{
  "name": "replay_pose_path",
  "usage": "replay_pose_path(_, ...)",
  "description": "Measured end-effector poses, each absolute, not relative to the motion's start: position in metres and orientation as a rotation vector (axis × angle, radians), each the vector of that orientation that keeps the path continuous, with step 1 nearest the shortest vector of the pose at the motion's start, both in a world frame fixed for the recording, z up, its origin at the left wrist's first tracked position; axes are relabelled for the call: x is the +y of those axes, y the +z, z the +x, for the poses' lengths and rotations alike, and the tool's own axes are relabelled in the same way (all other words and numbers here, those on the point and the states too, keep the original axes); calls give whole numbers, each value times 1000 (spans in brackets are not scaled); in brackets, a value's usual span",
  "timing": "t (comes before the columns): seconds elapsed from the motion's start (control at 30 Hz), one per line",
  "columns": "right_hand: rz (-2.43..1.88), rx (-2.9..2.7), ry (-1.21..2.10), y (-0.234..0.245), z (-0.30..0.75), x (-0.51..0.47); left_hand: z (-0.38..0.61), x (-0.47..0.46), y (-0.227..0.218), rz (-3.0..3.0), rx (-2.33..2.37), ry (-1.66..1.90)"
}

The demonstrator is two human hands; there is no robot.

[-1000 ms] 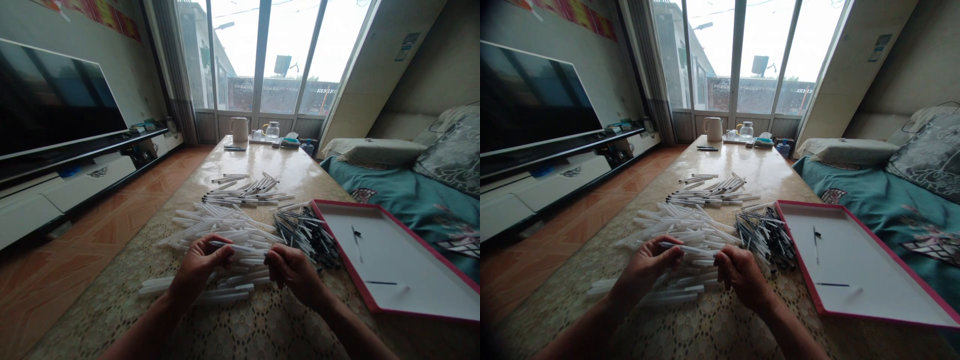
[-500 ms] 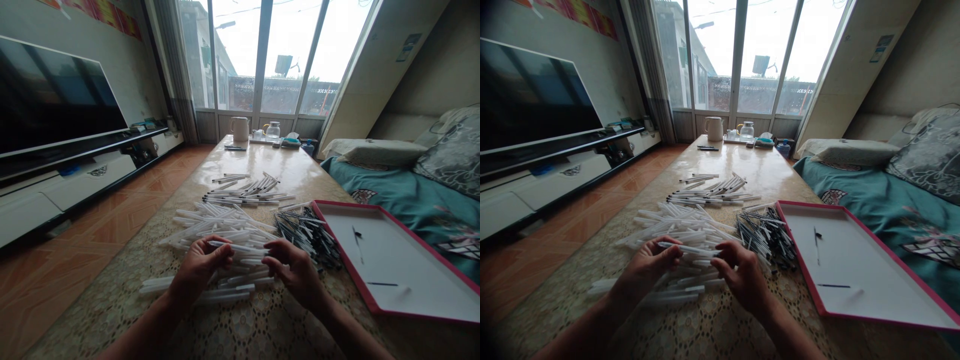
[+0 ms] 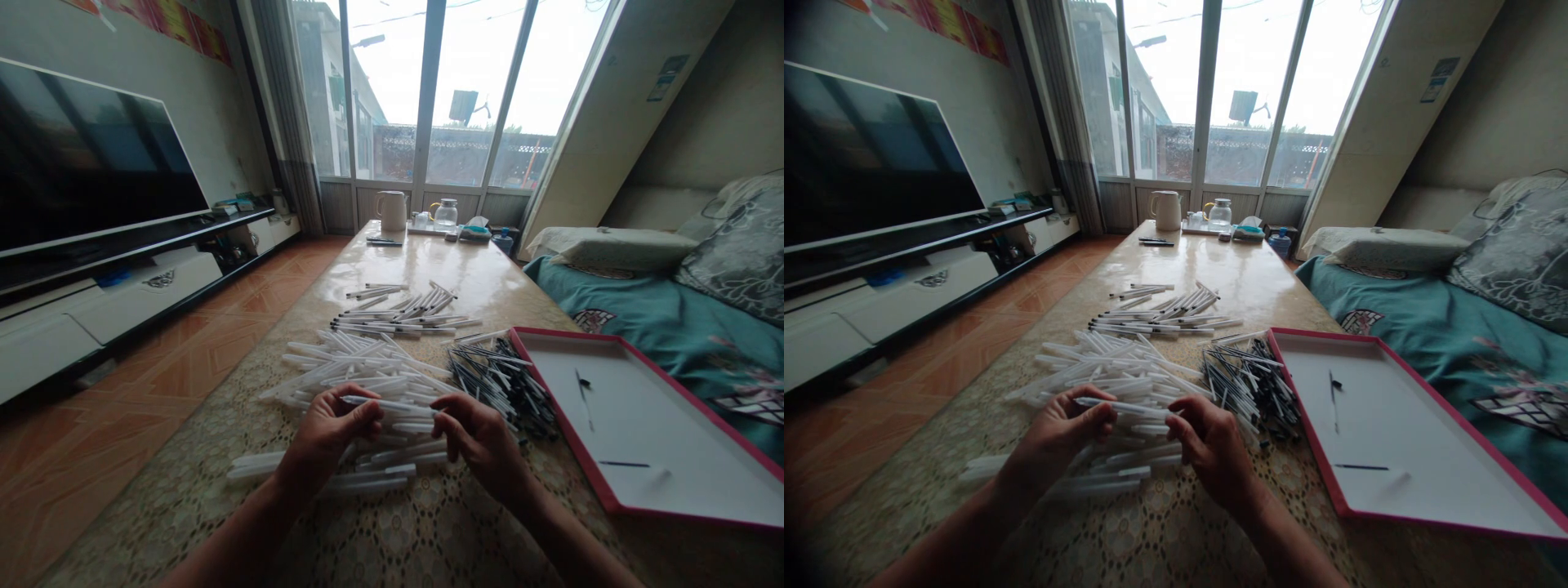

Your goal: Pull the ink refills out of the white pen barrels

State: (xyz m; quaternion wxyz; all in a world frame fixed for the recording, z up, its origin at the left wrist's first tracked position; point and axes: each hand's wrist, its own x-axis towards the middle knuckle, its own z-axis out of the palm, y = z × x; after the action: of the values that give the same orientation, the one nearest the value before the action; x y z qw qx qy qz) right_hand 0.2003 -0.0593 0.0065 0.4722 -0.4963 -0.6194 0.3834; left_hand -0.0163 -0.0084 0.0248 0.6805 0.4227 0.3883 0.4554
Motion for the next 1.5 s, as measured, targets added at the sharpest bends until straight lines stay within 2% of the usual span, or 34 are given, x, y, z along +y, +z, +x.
replay_pose_path(0.67, -1266, -1629, 886, 9, 202, -61, -18, -8, 22, 964, 861, 1016)
replay_pose_path(1.5, -1188, -1452, 1098, 5, 201, -57, -17, -8, 22, 984, 897, 1014)
